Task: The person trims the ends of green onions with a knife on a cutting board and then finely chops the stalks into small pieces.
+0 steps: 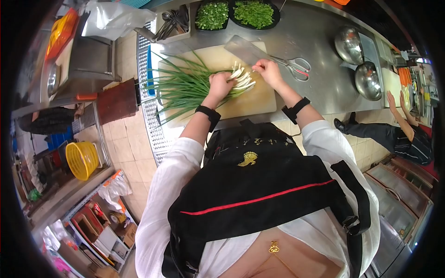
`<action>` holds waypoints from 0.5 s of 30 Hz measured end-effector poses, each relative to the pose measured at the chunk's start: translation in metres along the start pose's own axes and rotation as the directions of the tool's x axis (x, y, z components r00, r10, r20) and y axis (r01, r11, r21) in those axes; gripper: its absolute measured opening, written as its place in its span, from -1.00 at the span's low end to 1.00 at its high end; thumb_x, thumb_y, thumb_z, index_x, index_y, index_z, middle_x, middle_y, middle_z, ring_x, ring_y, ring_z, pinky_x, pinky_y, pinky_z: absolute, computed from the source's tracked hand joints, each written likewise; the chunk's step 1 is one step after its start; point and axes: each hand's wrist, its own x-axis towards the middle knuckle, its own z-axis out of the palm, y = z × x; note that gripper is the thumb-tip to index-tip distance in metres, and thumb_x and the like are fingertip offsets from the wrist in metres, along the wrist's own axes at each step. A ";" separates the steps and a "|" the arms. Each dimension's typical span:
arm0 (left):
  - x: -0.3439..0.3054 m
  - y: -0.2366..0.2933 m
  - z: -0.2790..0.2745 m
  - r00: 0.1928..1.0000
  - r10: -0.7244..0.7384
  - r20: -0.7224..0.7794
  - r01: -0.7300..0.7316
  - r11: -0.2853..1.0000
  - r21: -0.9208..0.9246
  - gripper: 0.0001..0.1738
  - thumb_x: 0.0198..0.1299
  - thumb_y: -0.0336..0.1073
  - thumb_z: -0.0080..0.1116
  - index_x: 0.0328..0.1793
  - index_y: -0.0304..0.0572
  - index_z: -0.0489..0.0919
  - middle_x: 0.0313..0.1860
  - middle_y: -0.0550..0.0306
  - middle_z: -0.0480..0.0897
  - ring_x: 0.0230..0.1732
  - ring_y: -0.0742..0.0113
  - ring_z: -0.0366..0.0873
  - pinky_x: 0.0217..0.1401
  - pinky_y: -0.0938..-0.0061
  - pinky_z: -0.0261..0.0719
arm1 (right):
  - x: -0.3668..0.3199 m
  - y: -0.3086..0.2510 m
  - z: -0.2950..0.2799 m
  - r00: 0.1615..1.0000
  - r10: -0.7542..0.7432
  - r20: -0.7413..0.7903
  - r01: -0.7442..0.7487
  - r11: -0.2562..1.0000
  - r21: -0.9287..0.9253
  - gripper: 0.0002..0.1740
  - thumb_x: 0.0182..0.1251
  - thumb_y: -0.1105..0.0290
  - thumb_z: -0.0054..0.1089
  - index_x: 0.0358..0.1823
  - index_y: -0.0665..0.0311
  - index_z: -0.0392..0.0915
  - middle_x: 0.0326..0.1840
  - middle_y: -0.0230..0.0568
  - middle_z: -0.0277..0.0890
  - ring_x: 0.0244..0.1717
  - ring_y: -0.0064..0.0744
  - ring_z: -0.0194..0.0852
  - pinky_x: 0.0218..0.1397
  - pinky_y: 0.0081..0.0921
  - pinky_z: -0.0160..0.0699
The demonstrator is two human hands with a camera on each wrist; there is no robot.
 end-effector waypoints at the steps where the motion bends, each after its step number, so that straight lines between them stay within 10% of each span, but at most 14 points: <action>1: 0.000 -0.001 0.001 1.000 0.003 -0.002 -0.003 1.000 -0.002 -0.85 -0.11 -0.25 0.25 -0.36 -0.03 0.65 -0.43 0.05 0.62 -0.27 0.12 0.55 0.03 0.24 0.22 | -0.002 0.002 0.001 0.999 -0.044 0.024 0.041 0.992 0.117 -0.82 0.07 0.31 0.28 -0.42 0.27 0.58 -0.52 -0.07 0.53 -0.49 -0.13 0.52 -0.35 -0.37 0.48; 6: 0.002 -0.002 0.001 1.000 -0.001 0.012 0.001 1.000 0.006 -0.83 -0.10 -0.22 0.25 -0.35 -0.03 0.65 -0.42 0.04 0.62 -0.27 0.11 0.55 0.04 0.24 0.22 | -0.011 -0.015 0.002 0.987 -0.126 0.101 0.110 0.983 0.148 -0.85 0.07 0.33 0.23 -0.41 0.26 0.60 -0.46 -0.02 0.56 -0.44 -0.12 0.55 -0.28 -0.35 0.53; 15: 0.003 -0.002 -0.001 0.998 -0.024 0.062 0.022 0.999 0.034 -0.81 -0.10 -0.18 0.26 -0.34 -0.01 0.66 -0.45 0.03 0.62 -0.29 0.10 0.56 0.03 0.24 0.21 | 0.003 -0.007 0.013 0.907 -0.315 0.281 0.406 0.833 -0.376 -0.85 0.03 0.43 0.11 -0.36 0.27 0.59 -0.42 -0.02 0.56 -0.35 0.00 0.53 -0.23 -0.20 0.50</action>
